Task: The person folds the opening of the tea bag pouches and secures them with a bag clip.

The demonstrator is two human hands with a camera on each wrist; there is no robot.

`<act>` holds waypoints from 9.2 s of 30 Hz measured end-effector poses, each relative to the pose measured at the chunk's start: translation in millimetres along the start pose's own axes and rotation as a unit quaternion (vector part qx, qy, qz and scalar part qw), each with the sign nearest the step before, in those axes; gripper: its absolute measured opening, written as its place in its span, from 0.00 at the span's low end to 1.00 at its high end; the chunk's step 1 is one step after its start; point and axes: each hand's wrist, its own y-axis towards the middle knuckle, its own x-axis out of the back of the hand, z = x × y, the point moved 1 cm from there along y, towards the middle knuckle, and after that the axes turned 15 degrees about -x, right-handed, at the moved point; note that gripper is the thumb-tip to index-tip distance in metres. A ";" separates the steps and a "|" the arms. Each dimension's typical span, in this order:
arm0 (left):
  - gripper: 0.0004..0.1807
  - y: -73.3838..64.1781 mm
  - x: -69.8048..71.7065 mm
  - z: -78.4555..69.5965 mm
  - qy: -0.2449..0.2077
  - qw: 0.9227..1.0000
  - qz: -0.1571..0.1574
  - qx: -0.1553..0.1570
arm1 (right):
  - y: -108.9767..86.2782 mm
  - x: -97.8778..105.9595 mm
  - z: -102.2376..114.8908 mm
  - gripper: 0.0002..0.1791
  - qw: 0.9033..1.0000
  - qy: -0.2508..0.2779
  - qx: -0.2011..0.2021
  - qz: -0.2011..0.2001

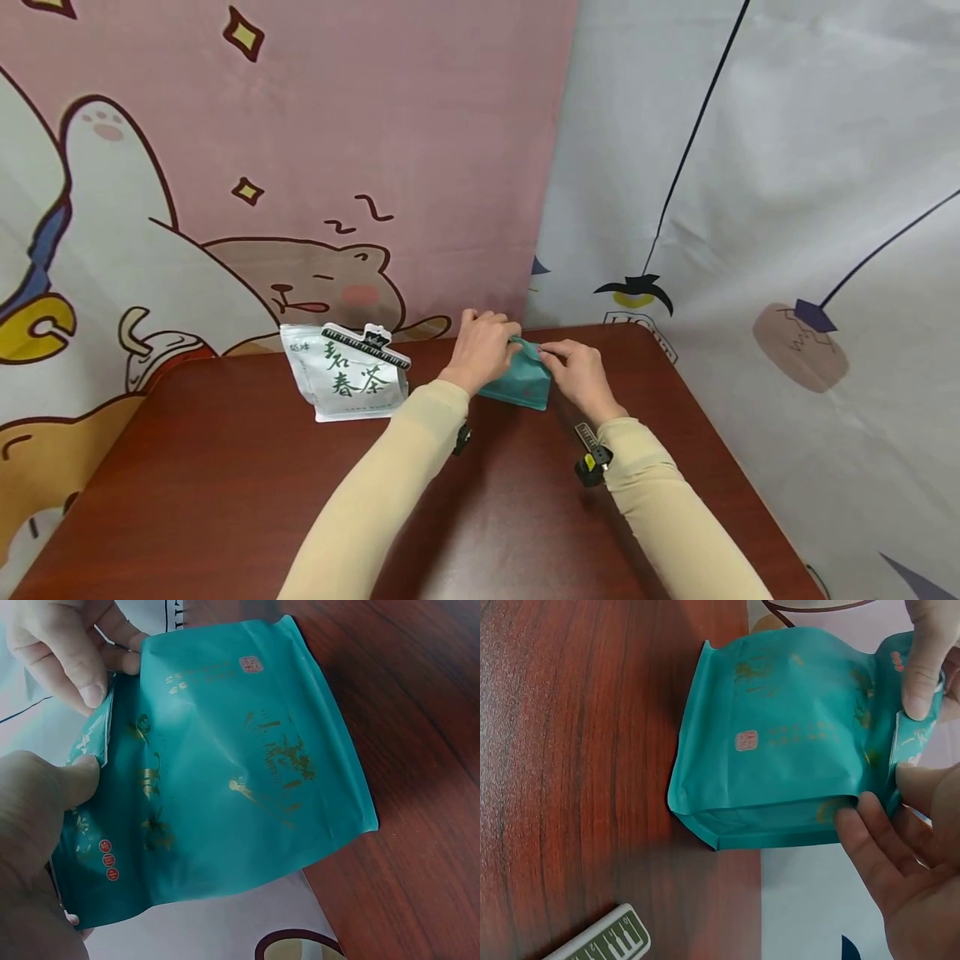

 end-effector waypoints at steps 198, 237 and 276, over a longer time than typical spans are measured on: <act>0.21 -9.2 -16.5 16.9 -0.030 0.998 -0.014 0.062 | -105.5 65.2 -76.0 0.14 0.980 -0.114 -0.084 0.136; 0.20 -9.1 -19.2 18.2 -0.034 0.997 -0.019 0.065 | -105.1 69.9 -81.9 0.07 0.962 -0.131 -0.158 0.182; 0.21 -10.6 -21.5 18.4 -0.036 0.997 -0.023 0.066 | -98.2 79.6 -71.3 0.05 0.976 -0.093 -0.131 0.147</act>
